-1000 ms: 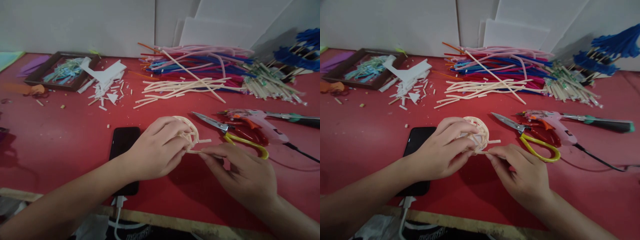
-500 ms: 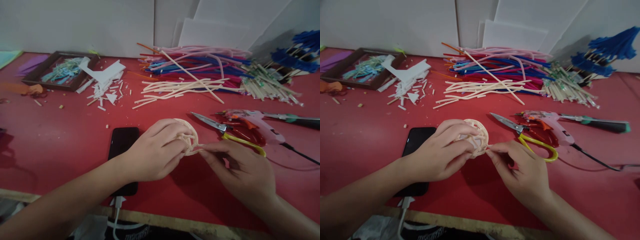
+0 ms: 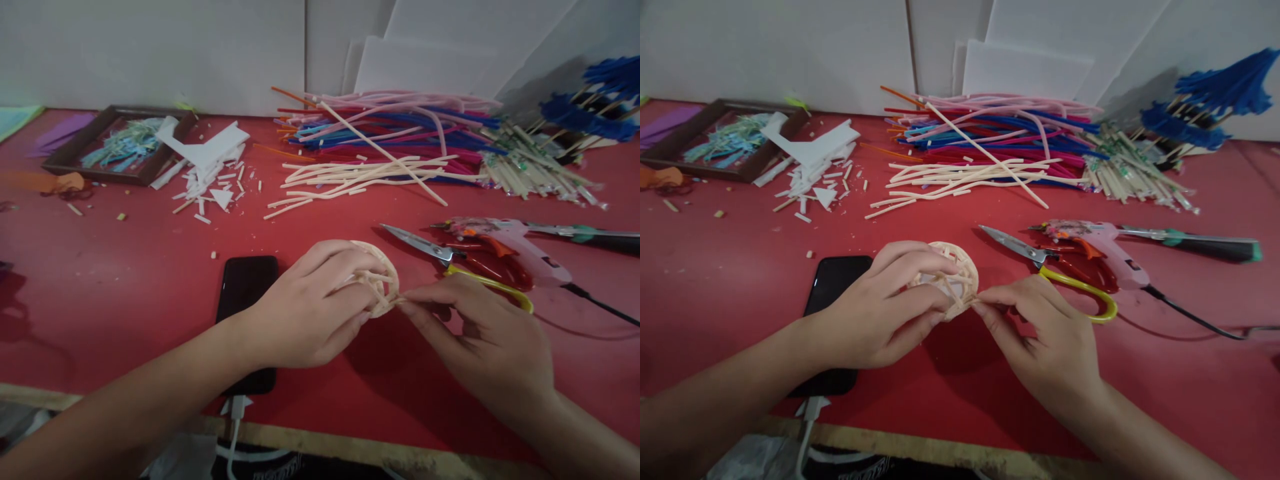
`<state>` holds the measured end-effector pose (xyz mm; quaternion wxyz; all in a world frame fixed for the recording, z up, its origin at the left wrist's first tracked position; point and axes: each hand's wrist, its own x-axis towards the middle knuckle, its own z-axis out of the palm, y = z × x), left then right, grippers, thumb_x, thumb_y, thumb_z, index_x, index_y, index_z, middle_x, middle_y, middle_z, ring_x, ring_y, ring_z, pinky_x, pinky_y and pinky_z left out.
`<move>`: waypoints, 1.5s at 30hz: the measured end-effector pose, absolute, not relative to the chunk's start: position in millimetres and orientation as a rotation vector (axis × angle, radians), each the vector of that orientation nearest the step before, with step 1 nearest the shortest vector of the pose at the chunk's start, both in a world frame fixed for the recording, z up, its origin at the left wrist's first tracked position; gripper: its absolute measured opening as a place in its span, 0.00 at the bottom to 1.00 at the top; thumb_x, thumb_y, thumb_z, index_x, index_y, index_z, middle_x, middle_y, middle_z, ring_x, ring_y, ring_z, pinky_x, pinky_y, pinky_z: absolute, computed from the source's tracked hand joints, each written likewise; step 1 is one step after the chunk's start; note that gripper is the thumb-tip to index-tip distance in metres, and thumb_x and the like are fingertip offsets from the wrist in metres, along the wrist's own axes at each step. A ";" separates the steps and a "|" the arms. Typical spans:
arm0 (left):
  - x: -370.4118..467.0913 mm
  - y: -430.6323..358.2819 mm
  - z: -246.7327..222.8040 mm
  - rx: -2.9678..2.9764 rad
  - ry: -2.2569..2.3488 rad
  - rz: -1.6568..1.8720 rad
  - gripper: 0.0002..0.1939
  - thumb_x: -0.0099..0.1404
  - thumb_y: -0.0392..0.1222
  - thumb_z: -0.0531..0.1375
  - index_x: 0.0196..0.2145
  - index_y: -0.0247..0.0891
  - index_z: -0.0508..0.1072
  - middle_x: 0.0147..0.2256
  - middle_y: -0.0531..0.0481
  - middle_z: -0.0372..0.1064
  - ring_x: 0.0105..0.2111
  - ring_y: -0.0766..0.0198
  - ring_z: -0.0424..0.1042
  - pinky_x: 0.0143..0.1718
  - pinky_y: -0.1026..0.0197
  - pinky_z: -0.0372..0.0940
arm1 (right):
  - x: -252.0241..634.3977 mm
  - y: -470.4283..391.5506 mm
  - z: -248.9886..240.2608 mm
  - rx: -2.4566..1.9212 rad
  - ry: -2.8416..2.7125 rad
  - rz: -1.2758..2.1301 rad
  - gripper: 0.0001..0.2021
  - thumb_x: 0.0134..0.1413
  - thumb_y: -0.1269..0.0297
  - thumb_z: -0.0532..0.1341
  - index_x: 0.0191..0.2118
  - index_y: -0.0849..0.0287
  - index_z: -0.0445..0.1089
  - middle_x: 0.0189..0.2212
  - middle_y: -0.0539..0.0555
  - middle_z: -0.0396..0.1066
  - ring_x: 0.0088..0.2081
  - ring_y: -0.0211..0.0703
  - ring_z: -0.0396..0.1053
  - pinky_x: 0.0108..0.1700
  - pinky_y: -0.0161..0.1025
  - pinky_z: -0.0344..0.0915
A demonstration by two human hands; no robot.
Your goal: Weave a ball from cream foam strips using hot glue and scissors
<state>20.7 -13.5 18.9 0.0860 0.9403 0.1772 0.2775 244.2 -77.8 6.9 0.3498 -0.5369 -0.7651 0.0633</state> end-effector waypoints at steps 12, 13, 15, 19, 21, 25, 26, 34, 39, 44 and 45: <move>20.0 -14.2 17.6 2.780 0.540 0.817 0.05 0.68 0.35 0.56 0.38 0.40 0.73 0.51 0.40 0.74 0.54 0.54 0.69 0.58 0.49 0.64 | 243.0 -78.3 -0.8 -1.361 -1.926 0.108 0.04 0.63 0.65 0.63 0.36 0.50 0.74 0.29 0.50 0.75 0.31 0.41 0.74 0.34 0.39 0.71; 20.0 -14.1 17.7 2.779 0.542 0.809 0.06 0.68 0.35 0.56 0.39 0.40 0.73 0.51 0.40 0.74 0.54 0.54 0.69 0.58 0.49 0.64 | 243.4 -78.1 -1.5 -1.371 -1.918 0.085 0.04 0.63 0.64 0.63 0.36 0.50 0.75 0.30 0.50 0.75 0.33 0.42 0.75 0.35 0.40 0.72; 20.1 -14.1 17.9 2.781 0.544 0.800 0.07 0.68 0.35 0.56 0.39 0.40 0.73 0.51 0.40 0.75 0.55 0.54 0.69 0.58 0.49 0.64 | 244.2 -77.7 -2.5 -1.383 -1.915 0.054 0.04 0.62 0.63 0.63 0.36 0.49 0.76 0.34 0.52 0.76 0.37 0.43 0.76 0.37 0.41 0.73; 20.0 -14.4 18.6 2.782 0.535 0.794 0.06 0.68 0.35 0.56 0.39 0.40 0.73 0.51 0.41 0.75 0.55 0.56 0.70 0.59 0.50 0.63 | 244.7 -77.0 -2.9 -1.384 -1.928 0.123 0.04 0.64 0.63 0.62 0.36 0.49 0.75 0.35 0.51 0.78 0.38 0.44 0.78 0.40 0.42 0.75; 20.2 -14.9 18.9 2.780 0.523 0.792 0.07 0.68 0.35 0.56 0.39 0.40 0.74 0.51 0.41 0.75 0.55 0.57 0.70 0.59 0.51 0.62 | 244.8 -76.9 -2.2 -1.377 -1.939 0.153 0.05 0.64 0.63 0.61 0.37 0.50 0.74 0.34 0.51 0.79 0.37 0.44 0.79 0.40 0.42 0.76; 20.8 -16.0 18.9 2.769 0.532 0.785 0.07 0.68 0.34 0.56 0.39 0.40 0.74 0.52 0.42 0.75 0.56 0.58 0.70 0.59 0.52 0.62 | 244.9 -76.7 0.6 -1.377 -1.954 0.183 0.04 0.64 0.63 0.62 0.38 0.51 0.75 0.33 0.49 0.81 0.34 0.42 0.80 0.38 0.39 0.77; 20.9 -16.1 18.7 2.766 0.531 0.783 0.07 0.67 0.34 0.56 0.39 0.40 0.74 0.52 0.42 0.75 0.56 0.58 0.70 0.59 0.52 0.62 | 244.8 -76.7 1.2 -1.383 -1.949 0.195 0.05 0.64 0.63 0.62 0.38 0.51 0.76 0.33 0.49 0.81 0.34 0.42 0.80 0.37 0.39 0.77; 20.3 -16.3 18.2 2.753 0.527 0.786 0.07 0.68 0.34 0.56 0.39 0.40 0.74 0.52 0.42 0.75 0.56 0.59 0.70 0.59 0.52 0.61 | 244.5 -75.9 3.0 -1.420 -1.932 0.227 0.07 0.65 0.64 0.61 0.39 0.50 0.77 0.35 0.48 0.83 0.34 0.45 0.81 0.36 0.40 0.79; 21.4 -17.1 19.3 2.728 0.537 0.787 0.06 0.67 0.33 0.57 0.38 0.40 0.73 0.51 0.44 0.75 0.55 0.59 0.71 0.59 0.53 0.61 | 245.4 -75.9 3.9 -1.401 -1.995 0.139 0.09 0.66 0.65 0.59 0.39 0.51 0.78 0.35 0.49 0.83 0.34 0.44 0.82 0.35 0.38 0.78; 21.0 -18.2 17.9 2.676 0.588 0.841 0.06 0.68 0.36 0.57 0.42 0.38 0.70 0.50 0.41 0.76 0.52 0.56 0.72 0.56 0.52 0.62 | 242.7 -77.0 4.3 -1.361 -2.003 0.084 0.09 0.66 0.65 0.59 0.37 0.53 0.76 0.33 0.49 0.82 0.33 0.42 0.81 0.35 0.35 0.77; 20.6 -18.5 17.3 2.681 0.605 0.828 0.07 0.68 0.38 0.57 0.44 0.37 0.70 0.51 0.40 0.75 0.52 0.55 0.71 0.56 0.51 0.62 | 241.8 -77.2 4.3 -1.347 -2.006 0.082 0.08 0.66 0.65 0.59 0.37 0.53 0.76 0.32 0.49 0.82 0.33 0.41 0.81 0.35 0.34 0.77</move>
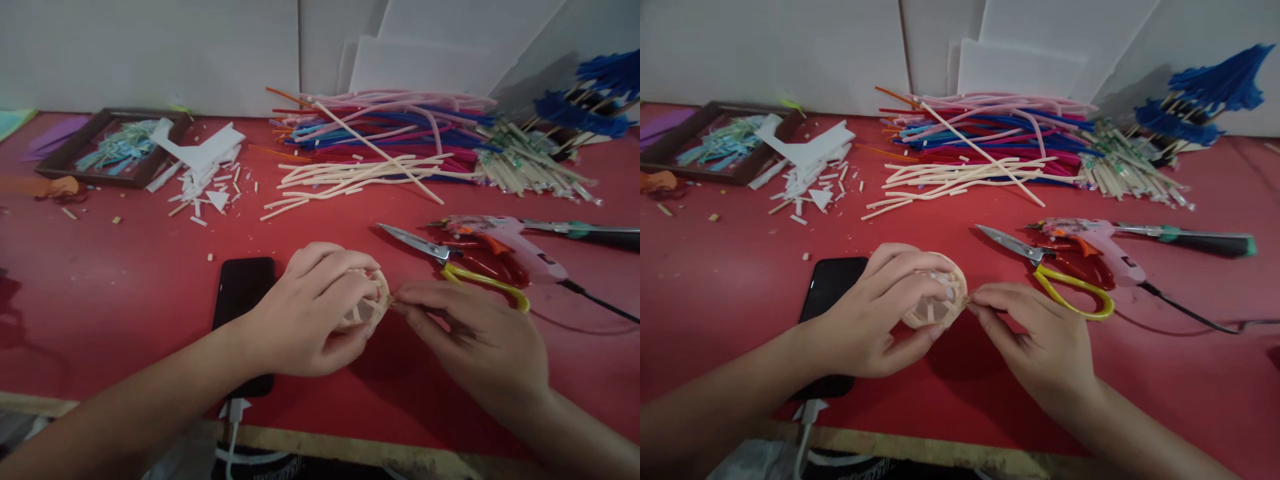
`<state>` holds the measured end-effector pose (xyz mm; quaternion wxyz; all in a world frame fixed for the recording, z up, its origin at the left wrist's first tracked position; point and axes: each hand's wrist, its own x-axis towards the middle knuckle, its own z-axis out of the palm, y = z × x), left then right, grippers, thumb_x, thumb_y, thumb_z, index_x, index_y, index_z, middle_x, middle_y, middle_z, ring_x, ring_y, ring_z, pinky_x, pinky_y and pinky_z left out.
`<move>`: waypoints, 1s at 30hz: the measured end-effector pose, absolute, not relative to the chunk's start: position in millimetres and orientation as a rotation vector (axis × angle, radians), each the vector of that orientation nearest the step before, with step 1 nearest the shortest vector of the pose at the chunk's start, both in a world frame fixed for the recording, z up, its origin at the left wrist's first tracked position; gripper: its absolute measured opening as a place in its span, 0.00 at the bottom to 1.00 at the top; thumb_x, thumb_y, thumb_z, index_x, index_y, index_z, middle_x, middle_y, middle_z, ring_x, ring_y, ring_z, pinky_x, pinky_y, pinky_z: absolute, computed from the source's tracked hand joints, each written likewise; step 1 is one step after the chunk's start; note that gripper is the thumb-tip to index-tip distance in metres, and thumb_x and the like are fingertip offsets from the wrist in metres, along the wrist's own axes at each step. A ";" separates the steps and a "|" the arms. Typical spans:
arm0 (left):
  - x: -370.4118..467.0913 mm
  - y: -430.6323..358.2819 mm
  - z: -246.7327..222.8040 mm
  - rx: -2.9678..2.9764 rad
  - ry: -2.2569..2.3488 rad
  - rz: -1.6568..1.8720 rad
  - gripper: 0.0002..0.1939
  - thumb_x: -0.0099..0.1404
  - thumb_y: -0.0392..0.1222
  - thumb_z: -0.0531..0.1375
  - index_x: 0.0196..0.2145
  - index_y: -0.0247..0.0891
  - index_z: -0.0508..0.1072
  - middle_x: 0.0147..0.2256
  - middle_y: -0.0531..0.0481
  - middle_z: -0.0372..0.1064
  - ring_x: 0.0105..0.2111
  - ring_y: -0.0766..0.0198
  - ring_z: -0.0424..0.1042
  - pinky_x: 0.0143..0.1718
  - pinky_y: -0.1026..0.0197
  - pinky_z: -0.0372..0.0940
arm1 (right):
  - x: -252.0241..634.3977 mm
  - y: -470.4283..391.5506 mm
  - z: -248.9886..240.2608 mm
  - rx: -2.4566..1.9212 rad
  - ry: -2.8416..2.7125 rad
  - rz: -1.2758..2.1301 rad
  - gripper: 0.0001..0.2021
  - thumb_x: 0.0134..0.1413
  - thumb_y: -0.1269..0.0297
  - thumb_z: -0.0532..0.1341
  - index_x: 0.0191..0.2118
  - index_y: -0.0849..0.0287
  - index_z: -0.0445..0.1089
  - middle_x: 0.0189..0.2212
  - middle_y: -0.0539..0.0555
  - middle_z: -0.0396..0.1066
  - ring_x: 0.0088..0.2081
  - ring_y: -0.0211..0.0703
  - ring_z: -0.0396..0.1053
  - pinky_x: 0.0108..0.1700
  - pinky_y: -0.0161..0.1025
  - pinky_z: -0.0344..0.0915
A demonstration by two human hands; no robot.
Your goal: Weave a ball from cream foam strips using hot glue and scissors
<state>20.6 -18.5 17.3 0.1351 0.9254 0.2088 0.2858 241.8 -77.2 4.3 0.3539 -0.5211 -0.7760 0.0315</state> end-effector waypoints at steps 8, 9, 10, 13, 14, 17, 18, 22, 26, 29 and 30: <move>20.6 -22.9 14.3 2.785 0.697 0.817 0.10 0.69 0.43 0.58 0.42 0.37 0.75 0.52 0.40 0.74 0.49 0.51 0.67 0.52 0.50 0.63 | 236.1 -80.1 -0.2 -1.322 -2.000 0.119 0.06 0.66 0.65 0.59 0.37 0.52 0.73 0.32 0.49 0.81 0.34 0.42 0.81 0.36 0.35 0.76; 20.7 -23.1 14.4 2.787 0.700 0.821 0.09 0.69 0.43 0.58 0.42 0.37 0.75 0.52 0.40 0.74 0.49 0.51 0.67 0.52 0.49 0.63 | 236.2 -80.3 -0.4 -1.328 -1.999 0.124 0.06 0.66 0.65 0.59 0.37 0.52 0.73 0.32 0.49 0.81 0.34 0.42 0.80 0.35 0.35 0.76; 20.9 -23.2 14.6 2.790 0.700 0.823 0.09 0.69 0.43 0.58 0.42 0.38 0.76 0.52 0.41 0.74 0.49 0.51 0.67 0.52 0.49 0.63 | 236.5 -80.4 -0.5 -1.334 -1.998 0.128 0.06 0.66 0.65 0.59 0.37 0.52 0.73 0.32 0.49 0.81 0.34 0.41 0.80 0.35 0.35 0.76; 21.3 -22.8 14.8 2.800 0.698 0.814 0.10 0.69 0.43 0.57 0.41 0.38 0.76 0.52 0.40 0.74 0.49 0.51 0.67 0.51 0.49 0.63 | 238.1 -79.7 -0.1 -1.346 -2.000 0.118 0.05 0.65 0.66 0.60 0.37 0.53 0.73 0.32 0.50 0.80 0.34 0.40 0.79 0.36 0.35 0.75; 21.4 -22.6 14.7 2.804 0.698 0.811 0.09 0.69 0.43 0.57 0.41 0.38 0.76 0.52 0.40 0.74 0.48 0.51 0.67 0.51 0.49 0.63 | 238.6 -79.3 0.0 -1.345 -2.004 0.111 0.05 0.64 0.66 0.60 0.37 0.53 0.73 0.32 0.50 0.80 0.34 0.40 0.79 0.36 0.35 0.75; 21.7 -22.2 14.5 2.810 0.705 0.813 0.09 0.69 0.43 0.57 0.41 0.38 0.76 0.52 0.40 0.74 0.48 0.51 0.67 0.51 0.49 0.63 | 239.6 -78.5 -0.4 -1.330 -2.021 0.088 0.05 0.64 0.67 0.60 0.36 0.53 0.73 0.33 0.50 0.79 0.34 0.40 0.79 0.36 0.35 0.75; 21.8 -22.2 14.5 2.811 0.705 0.814 0.09 0.69 0.43 0.57 0.41 0.38 0.76 0.52 0.41 0.74 0.49 0.51 0.67 0.51 0.49 0.64 | 239.8 -78.4 -0.8 -1.323 -2.028 0.082 0.06 0.64 0.67 0.60 0.36 0.53 0.72 0.33 0.50 0.79 0.35 0.40 0.79 0.36 0.35 0.75; 21.6 -22.3 14.8 2.807 0.708 0.810 0.09 0.69 0.43 0.58 0.41 0.39 0.77 0.51 0.41 0.74 0.49 0.52 0.67 0.52 0.50 0.64 | 240.1 -78.6 -1.5 -1.297 -2.061 0.018 0.04 0.66 0.67 0.60 0.39 0.53 0.72 0.33 0.51 0.79 0.36 0.41 0.79 0.40 0.36 0.76; 21.4 -22.5 14.7 2.838 0.707 0.801 0.09 0.69 0.42 0.57 0.42 0.39 0.77 0.51 0.41 0.74 0.49 0.52 0.68 0.52 0.50 0.64 | 240.9 -78.2 -0.2 -1.249 -2.106 -0.082 0.07 0.67 0.68 0.59 0.45 0.53 0.73 0.37 0.52 0.81 0.38 0.41 0.80 0.42 0.36 0.76; 21.4 -22.4 14.3 2.868 0.695 0.822 0.09 0.69 0.42 0.58 0.41 0.38 0.77 0.51 0.41 0.75 0.49 0.53 0.69 0.53 0.51 0.64 | 241.3 -77.8 0.5 -1.252 -2.115 -0.081 0.07 0.67 0.68 0.58 0.44 0.55 0.74 0.36 0.53 0.80 0.37 0.39 0.79 0.42 0.33 0.75; 21.5 -22.3 14.2 2.875 0.687 0.829 0.08 0.69 0.42 0.58 0.40 0.38 0.77 0.52 0.41 0.75 0.49 0.53 0.69 0.53 0.51 0.64 | 241.2 -77.5 0.8 -1.257 -2.116 -0.064 0.07 0.67 0.68 0.58 0.43 0.55 0.74 0.36 0.53 0.80 0.37 0.38 0.79 0.41 0.33 0.75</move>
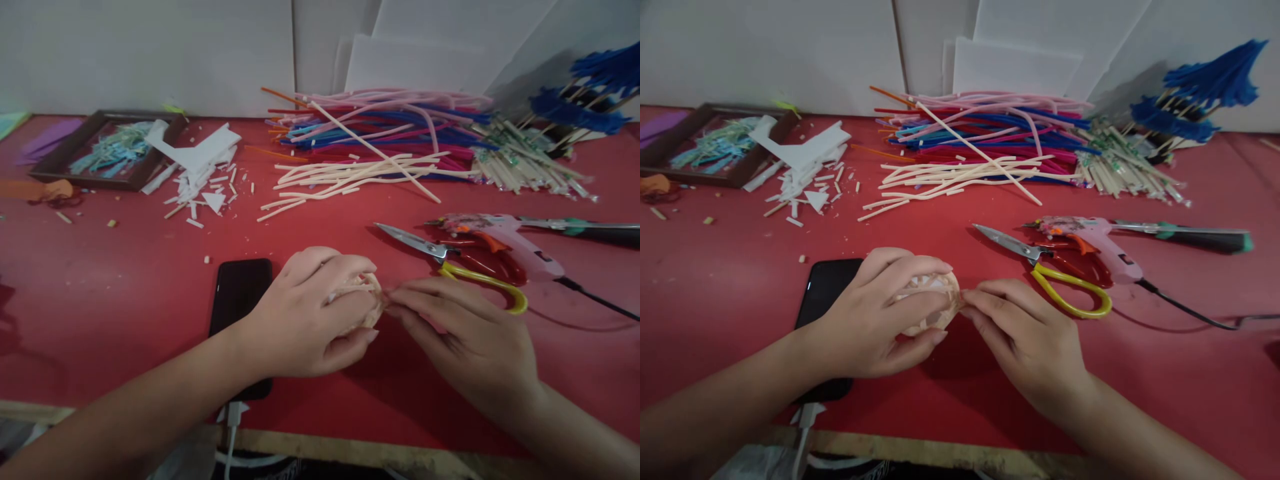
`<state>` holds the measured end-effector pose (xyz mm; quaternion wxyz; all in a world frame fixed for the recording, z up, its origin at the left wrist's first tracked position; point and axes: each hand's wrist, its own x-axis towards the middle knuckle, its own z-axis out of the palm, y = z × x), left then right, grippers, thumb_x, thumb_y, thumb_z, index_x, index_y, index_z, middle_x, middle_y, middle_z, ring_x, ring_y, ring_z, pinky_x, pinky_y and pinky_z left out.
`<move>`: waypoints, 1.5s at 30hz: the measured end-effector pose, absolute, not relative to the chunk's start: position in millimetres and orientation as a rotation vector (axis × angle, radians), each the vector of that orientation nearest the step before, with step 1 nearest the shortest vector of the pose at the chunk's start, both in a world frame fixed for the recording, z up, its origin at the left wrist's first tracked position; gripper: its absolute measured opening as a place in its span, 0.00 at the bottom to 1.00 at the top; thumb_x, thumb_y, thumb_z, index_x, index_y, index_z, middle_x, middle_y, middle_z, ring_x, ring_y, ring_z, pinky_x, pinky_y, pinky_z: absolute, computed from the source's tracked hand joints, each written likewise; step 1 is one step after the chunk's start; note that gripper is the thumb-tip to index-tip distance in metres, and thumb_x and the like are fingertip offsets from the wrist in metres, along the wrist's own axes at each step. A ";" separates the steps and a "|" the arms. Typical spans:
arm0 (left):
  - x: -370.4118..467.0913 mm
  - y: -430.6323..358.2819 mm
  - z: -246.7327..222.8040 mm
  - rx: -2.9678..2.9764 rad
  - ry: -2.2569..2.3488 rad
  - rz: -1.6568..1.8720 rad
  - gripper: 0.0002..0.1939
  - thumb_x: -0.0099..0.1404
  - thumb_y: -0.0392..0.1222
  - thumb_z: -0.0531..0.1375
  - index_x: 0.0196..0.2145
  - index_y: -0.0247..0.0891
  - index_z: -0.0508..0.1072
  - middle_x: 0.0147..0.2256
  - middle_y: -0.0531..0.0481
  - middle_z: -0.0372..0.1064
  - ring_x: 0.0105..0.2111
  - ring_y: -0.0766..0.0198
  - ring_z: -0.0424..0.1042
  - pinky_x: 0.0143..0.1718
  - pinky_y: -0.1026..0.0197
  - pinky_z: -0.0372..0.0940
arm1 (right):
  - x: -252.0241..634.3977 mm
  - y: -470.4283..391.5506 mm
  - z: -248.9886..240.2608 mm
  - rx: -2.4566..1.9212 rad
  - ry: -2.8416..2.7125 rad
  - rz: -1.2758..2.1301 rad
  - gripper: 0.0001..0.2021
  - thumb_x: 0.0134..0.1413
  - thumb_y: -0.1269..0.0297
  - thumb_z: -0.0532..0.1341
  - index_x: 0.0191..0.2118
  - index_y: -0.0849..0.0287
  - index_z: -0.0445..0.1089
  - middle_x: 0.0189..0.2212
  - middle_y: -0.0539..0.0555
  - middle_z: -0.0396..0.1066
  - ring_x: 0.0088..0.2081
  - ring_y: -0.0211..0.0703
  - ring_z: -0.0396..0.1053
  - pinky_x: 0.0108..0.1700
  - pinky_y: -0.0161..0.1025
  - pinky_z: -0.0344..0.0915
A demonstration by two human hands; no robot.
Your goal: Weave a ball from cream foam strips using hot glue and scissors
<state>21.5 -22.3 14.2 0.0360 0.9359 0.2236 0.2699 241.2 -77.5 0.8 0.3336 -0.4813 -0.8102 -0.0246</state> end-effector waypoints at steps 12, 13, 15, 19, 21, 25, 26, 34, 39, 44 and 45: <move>22.2 -20.4 16.9 2.856 0.626 0.794 0.06 0.68 0.40 0.59 0.40 0.40 0.75 0.51 0.44 0.76 0.49 0.57 0.72 0.56 0.51 0.63 | 238.8 -75.3 5.0 -1.376 -1.950 0.305 0.05 0.64 0.63 0.62 0.36 0.52 0.75 0.30 0.49 0.78 0.30 0.38 0.76 0.32 0.34 0.72; 22.1 -20.4 16.7 2.851 0.629 0.799 0.06 0.68 0.40 0.59 0.40 0.40 0.75 0.51 0.44 0.76 0.49 0.57 0.72 0.56 0.51 0.63 | 239.6 -76.1 4.3 -1.393 -1.951 0.255 0.05 0.64 0.62 0.62 0.36 0.52 0.74 0.30 0.49 0.78 0.30 0.39 0.76 0.33 0.34 0.72; 22.0 -20.6 16.5 2.841 0.631 0.808 0.06 0.68 0.40 0.58 0.40 0.40 0.75 0.51 0.43 0.75 0.50 0.56 0.71 0.56 0.51 0.63 | 241.4 -77.4 3.0 -1.404 -1.958 0.176 0.06 0.64 0.61 0.63 0.35 0.53 0.73 0.30 0.49 0.79 0.30 0.39 0.77 0.33 0.35 0.72; 21.8 -20.8 16.2 2.842 0.637 0.821 0.07 0.69 0.40 0.58 0.41 0.40 0.76 0.51 0.42 0.76 0.50 0.56 0.71 0.55 0.52 0.63 | 243.9 -77.3 1.6 -1.393 -1.994 0.164 0.07 0.63 0.61 0.63 0.33 0.53 0.72 0.30 0.49 0.79 0.31 0.40 0.77 0.34 0.35 0.72; 21.6 -20.8 16.2 2.843 0.640 0.815 0.07 0.69 0.41 0.58 0.41 0.40 0.76 0.51 0.43 0.76 0.50 0.56 0.71 0.55 0.52 0.63 | 244.6 -76.4 1.3 -1.397 -1.996 0.207 0.07 0.63 0.61 0.63 0.32 0.52 0.72 0.30 0.48 0.79 0.31 0.40 0.78 0.34 0.36 0.72; 21.0 -20.8 16.4 2.848 0.633 0.793 0.07 0.69 0.40 0.58 0.41 0.40 0.76 0.52 0.43 0.76 0.51 0.57 0.71 0.57 0.52 0.62 | 245.7 -75.4 1.4 -1.388 -1.997 0.265 0.06 0.63 0.63 0.63 0.32 0.52 0.72 0.31 0.48 0.80 0.31 0.39 0.78 0.33 0.35 0.71; 20.9 -20.7 16.5 2.849 0.635 0.791 0.07 0.69 0.41 0.58 0.41 0.40 0.76 0.52 0.43 0.76 0.51 0.57 0.71 0.57 0.52 0.62 | 245.8 -75.3 1.6 -1.386 -2.002 0.275 0.06 0.63 0.64 0.63 0.32 0.52 0.72 0.30 0.48 0.80 0.30 0.39 0.78 0.32 0.35 0.70; 20.8 -20.7 15.2 2.850 0.618 0.824 0.07 0.69 0.41 0.58 0.40 0.40 0.76 0.52 0.41 0.76 0.51 0.56 0.71 0.56 0.52 0.62 | 242.3 -73.8 1.0 -1.347 -2.062 0.140 0.10 0.68 0.61 0.58 0.34 0.52 0.72 0.26 0.47 0.78 0.24 0.37 0.75 0.25 0.34 0.68; 21.7 -20.3 15.0 2.843 0.640 0.827 0.07 0.69 0.41 0.58 0.39 0.40 0.76 0.52 0.42 0.75 0.50 0.56 0.70 0.56 0.52 0.63 | 243.7 -74.0 0.8 -1.288 -2.112 0.077 0.09 0.68 0.64 0.57 0.37 0.51 0.74 0.29 0.48 0.80 0.29 0.40 0.78 0.31 0.36 0.73; 21.8 -21.4 14.5 2.834 0.672 0.809 0.08 0.68 0.42 0.59 0.41 0.40 0.77 0.52 0.41 0.75 0.50 0.54 0.70 0.55 0.51 0.64 | 249.9 -72.5 1.6 -1.213 -2.165 -0.002 0.09 0.68 0.65 0.58 0.38 0.50 0.76 0.32 0.48 0.81 0.32 0.40 0.80 0.36 0.36 0.75; 21.7 -21.6 14.3 2.833 0.676 0.804 0.08 0.68 0.42 0.59 0.41 0.40 0.77 0.52 0.41 0.75 0.50 0.54 0.70 0.54 0.51 0.64 | 250.9 -72.2 1.7 -1.218 -2.169 -0.002 0.09 0.68 0.65 0.58 0.39 0.50 0.77 0.32 0.48 0.82 0.32 0.40 0.80 0.36 0.36 0.76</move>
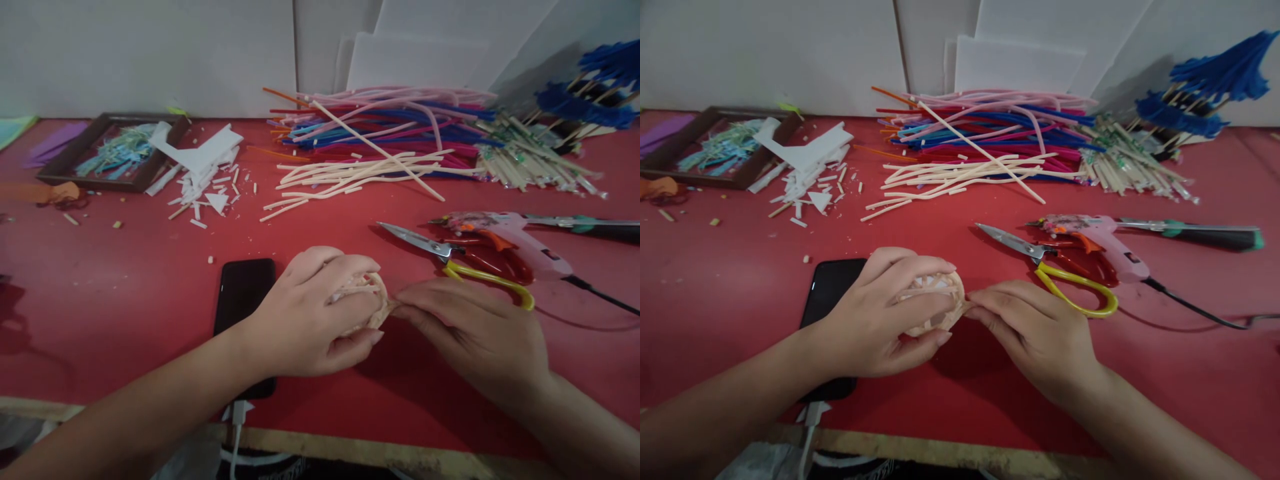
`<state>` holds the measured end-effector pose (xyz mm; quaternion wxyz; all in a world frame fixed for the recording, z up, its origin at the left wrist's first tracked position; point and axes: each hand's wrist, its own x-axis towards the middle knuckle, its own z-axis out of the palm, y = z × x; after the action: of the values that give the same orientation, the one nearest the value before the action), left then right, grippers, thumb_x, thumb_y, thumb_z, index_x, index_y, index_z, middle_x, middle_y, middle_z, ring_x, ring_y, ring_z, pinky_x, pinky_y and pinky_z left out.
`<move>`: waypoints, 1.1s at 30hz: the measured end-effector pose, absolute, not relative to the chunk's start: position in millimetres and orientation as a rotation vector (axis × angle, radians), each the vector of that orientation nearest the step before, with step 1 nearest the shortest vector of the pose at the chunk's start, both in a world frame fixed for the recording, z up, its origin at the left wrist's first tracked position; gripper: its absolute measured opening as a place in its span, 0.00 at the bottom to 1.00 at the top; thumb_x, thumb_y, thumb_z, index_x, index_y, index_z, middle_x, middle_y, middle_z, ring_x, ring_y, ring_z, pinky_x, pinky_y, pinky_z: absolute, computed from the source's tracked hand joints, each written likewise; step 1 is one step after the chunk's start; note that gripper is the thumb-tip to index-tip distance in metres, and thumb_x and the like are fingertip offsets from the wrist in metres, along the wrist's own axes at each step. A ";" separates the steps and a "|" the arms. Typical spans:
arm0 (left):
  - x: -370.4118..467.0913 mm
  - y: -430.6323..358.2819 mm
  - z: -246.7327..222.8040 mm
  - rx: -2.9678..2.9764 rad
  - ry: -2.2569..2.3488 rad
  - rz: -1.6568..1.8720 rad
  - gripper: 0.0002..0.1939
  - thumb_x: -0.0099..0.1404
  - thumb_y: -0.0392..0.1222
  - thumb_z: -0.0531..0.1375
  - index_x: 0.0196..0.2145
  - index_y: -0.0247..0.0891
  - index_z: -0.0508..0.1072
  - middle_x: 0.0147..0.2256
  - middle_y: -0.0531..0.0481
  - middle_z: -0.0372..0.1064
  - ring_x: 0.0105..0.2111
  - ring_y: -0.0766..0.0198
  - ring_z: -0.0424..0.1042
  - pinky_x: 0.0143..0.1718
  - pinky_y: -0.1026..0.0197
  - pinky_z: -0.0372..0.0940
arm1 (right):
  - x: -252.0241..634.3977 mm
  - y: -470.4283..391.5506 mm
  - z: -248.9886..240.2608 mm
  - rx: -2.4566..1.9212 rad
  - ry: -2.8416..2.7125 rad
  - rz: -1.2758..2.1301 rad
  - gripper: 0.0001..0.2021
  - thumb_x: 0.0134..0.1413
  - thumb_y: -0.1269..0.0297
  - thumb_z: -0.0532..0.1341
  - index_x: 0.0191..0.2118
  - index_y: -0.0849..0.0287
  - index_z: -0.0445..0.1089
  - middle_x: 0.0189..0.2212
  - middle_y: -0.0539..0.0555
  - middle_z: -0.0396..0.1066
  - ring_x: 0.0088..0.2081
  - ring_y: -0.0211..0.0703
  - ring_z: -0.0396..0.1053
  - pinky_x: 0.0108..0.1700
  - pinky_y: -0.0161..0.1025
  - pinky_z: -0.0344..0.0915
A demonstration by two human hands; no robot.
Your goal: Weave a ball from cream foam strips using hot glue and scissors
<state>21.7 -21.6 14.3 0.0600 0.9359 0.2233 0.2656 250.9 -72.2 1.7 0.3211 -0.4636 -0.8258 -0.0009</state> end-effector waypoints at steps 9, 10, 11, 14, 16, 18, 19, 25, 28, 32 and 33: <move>20.4 -20.3 16.0 2.845 0.632 0.803 0.08 0.69 0.41 0.58 0.42 0.39 0.77 0.52 0.40 0.75 0.50 0.55 0.71 0.55 0.51 0.64 | 244.5 -73.6 0.9 -1.213 -2.115 0.039 0.10 0.67 0.67 0.58 0.39 0.53 0.77 0.33 0.50 0.82 0.33 0.40 0.80 0.37 0.35 0.76; 20.4 -20.3 16.3 2.844 0.629 0.800 0.08 0.69 0.41 0.58 0.41 0.39 0.77 0.52 0.40 0.75 0.51 0.55 0.71 0.55 0.51 0.64 | 243.9 -73.5 1.4 -1.238 -2.094 0.108 0.10 0.67 0.67 0.58 0.38 0.53 0.77 0.32 0.50 0.82 0.32 0.39 0.79 0.36 0.34 0.75; 20.5 -20.4 16.5 2.842 0.627 0.799 0.08 0.69 0.41 0.58 0.41 0.39 0.77 0.52 0.41 0.75 0.51 0.55 0.71 0.55 0.51 0.64 | 243.6 -73.3 2.2 -1.265 -2.068 0.196 0.09 0.66 0.66 0.59 0.37 0.52 0.78 0.31 0.49 0.81 0.31 0.39 0.79 0.34 0.34 0.74; 20.9 -21.0 17.2 2.835 0.626 0.794 0.07 0.69 0.41 0.58 0.41 0.40 0.76 0.52 0.41 0.75 0.51 0.56 0.71 0.55 0.51 0.64 | 243.6 -71.7 5.2 -1.332 -1.981 0.464 0.07 0.63 0.63 0.62 0.34 0.51 0.78 0.28 0.48 0.79 0.27 0.37 0.76 0.29 0.33 0.72; 21.0 -21.4 17.4 2.836 0.622 0.784 0.07 0.69 0.41 0.58 0.41 0.40 0.76 0.52 0.41 0.75 0.51 0.56 0.71 0.56 0.51 0.64 | 243.5 -70.6 6.6 -1.362 -1.914 0.549 0.08 0.62 0.60 0.64 0.32 0.51 0.78 0.27 0.48 0.78 0.26 0.38 0.75 0.28 0.33 0.72; 21.1 -21.4 17.4 2.839 0.613 0.777 0.07 0.69 0.41 0.58 0.41 0.40 0.76 0.52 0.41 0.76 0.52 0.56 0.71 0.56 0.51 0.63 | 242.8 -70.0 6.8 -1.379 -1.870 0.569 0.09 0.61 0.58 0.64 0.31 0.51 0.78 0.27 0.49 0.78 0.26 0.38 0.75 0.29 0.34 0.72; 21.1 -21.4 17.3 2.840 0.610 0.777 0.07 0.70 0.41 0.58 0.41 0.40 0.76 0.52 0.41 0.76 0.52 0.56 0.71 0.56 0.51 0.63 | 242.3 -70.0 6.6 -1.380 -1.860 0.565 0.09 0.61 0.58 0.64 0.31 0.51 0.78 0.26 0.49 0.77 0.26 0.38 0.75 0.29 0.34 0.72; 21.8 -20.6 16.5 2.839 0.606 0.794 0.08 0.70 0.41 0.58 0.41 0.39 0.76 0.52 0.41 0.76 0.52 0.57 0.72 0.57 0.52 0.62 | 242.5 -71.8 5.2 -1.320 -1.961 0.398 0.07 0.62 0.67 0.63 0.33 0.51 0.77 0.28 0.48 0.77 0.27 0.35 0.75 0.30 0.31 0.72; 22.0 -20.8 16.5 2.845 0.616 0.798 0.08 0.70 0.41 0.58 0.41 0.39 0.77 0.52 0.41 0.76 0.51 0.56 0.72 0.56 0.52 0.62 | 245.2 -71.9 6.0 -1.269 -2.062 0.238 0.07 0.63 0.69 0.61 0.36 0.52 0.76 0.30 0.48 0.78 0.29 0.35 0.76 0.32 0.31 0.72; 22.3 -21.4 16.0 2.846 0.613 0.811 0.08 0.70 0.41 0.57 0.40 0.39 0.77 0.52 0.41 0.76 0.52 0.56 0.72 0.56 0.52 0.62 | 248.7 -71.7 7.9 -1.180 -2.159 0.086 0.07 0.65 0.69 0.59 0.38 0.54 0.75 0.30 0.50 0.77 0.30 0.37 0.76 0.34 0.33 0.73; 22.4 -21.6 15.7 2.845 0.604 0.805 0.08 0.71 0.41 0.57 0.41 0.40 0.77 0.52 0.42 0.76 0.53 0.57 0.72 0.57 0.52 0.62 | 249.0 -71.8 8.2 -1.173 -2.166 0.079 0.07 0.65 0.69 0.59 0.38 0.54 0.75 0.30 0.50 0.77 0.30 0.37 0.76 0.34 0.33 0.73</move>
<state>22.4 -21.6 15.7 0.0618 0.9410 0.1996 0.2662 249.0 -71.8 8.2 0.3321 -0.4491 -0.8289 0.0303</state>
